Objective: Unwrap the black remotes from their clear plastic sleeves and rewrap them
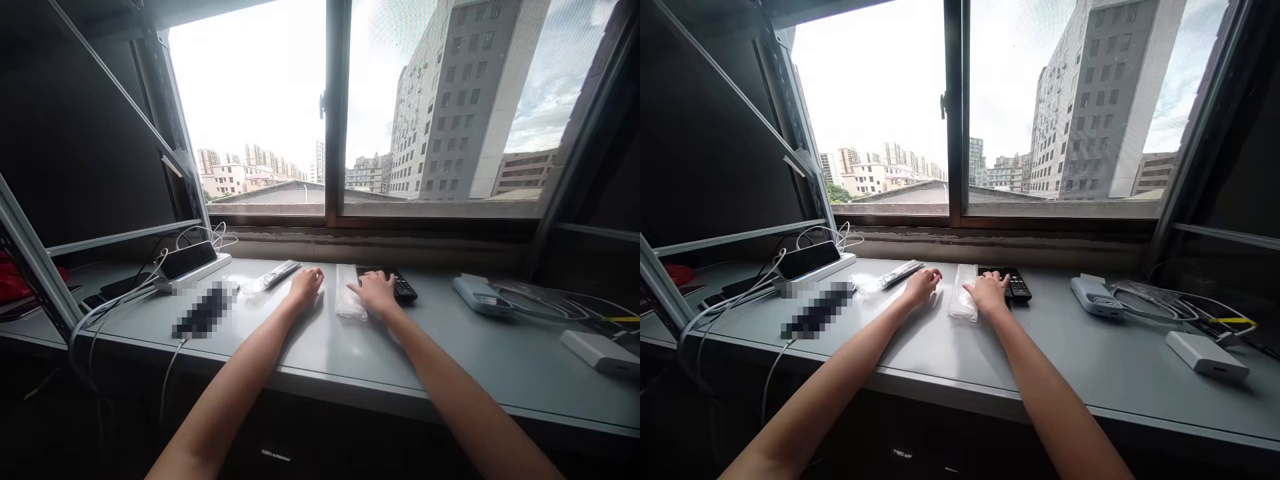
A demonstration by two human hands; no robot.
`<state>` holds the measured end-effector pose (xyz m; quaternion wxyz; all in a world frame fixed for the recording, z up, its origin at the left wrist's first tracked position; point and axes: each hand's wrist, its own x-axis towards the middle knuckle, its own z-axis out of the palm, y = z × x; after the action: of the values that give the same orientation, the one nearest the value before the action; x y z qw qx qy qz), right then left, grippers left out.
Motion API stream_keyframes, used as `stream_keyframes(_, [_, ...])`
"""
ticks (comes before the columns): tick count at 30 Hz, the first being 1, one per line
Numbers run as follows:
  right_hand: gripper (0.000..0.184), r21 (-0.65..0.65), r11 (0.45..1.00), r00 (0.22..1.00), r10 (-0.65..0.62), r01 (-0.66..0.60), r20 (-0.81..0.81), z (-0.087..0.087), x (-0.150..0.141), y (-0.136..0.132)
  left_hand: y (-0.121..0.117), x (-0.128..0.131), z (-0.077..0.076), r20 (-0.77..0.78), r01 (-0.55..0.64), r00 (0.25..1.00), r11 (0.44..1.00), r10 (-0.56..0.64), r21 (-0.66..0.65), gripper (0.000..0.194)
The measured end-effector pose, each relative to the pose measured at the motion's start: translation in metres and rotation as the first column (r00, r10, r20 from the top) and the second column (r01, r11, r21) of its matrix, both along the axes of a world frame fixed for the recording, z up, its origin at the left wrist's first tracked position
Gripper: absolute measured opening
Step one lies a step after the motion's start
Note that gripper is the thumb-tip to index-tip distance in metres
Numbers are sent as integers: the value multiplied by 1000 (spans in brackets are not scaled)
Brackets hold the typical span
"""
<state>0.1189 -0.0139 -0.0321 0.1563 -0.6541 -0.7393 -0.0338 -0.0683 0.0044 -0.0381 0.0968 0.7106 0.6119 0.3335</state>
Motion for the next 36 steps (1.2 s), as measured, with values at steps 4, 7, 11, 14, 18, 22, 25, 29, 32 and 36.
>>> stream_keyframes(4, [38, -45, 999, 998, -9, 6, -57, -3, 3, 3, 2, -3, 1, -96, -12, 995, 1000, 11, -14, 19])
stream_keyframes(7, [38, -76, 997, 995, -14, 7, -103, -5, 1, 5, -1, 0, 2, -101, 0, 995, 1000, -3, -21, 18])
stream_keyframes(11, [53, -162, 964, 967, 183, -212, -180, 4, 5, 1, -6, 1, 5, -107, 7, 994, 999, -11, -37, 20])
stream_keyframes(14, [73, -261, 829, 865, 438, -494, -246, 17, 15, -6, -8, 1, 7, -100, 0, 995, 999, -5, -51, 19])
stream_keyframes(18, [82, -285, 700, 750, 556, -655, -359, 27, 28, -12, -7, 0, 7, -87, 5, 996, 998, -10, -59, 17])
stream_keyframes(22, [54, -298, 647, 698, 544, -702, -465, 27, 29, -9, -7, 1, 7, -114, 10, 993, 998, -18, -65, 18])
stream_keyframes(25, [38, -281, 602, 639, 535, -747, -553, 28, 28, -7, -8, 1, 7, -85, 25, 996, 998, -30, -64, 17])
stream_keyframes(29, [36, -256, 622, 632, 514, -740, -580, 30, 26, -7, -10, 1, 7, -55, 27, 998, 997, -31, -66, 17])
stream_keyframes(32, [34, -198, 699, 668, 500, -687, -551, 29, 23, -6, -9, 1, 7, -101, 13, 995, 999, -18, -53, 21])
stream_keyframes(36, [29, 61, 812, 673, 520, -580, -526, 28, 16, -5, -2, -1, 6, -30, 30, 999, 999, -31, -38, 25])
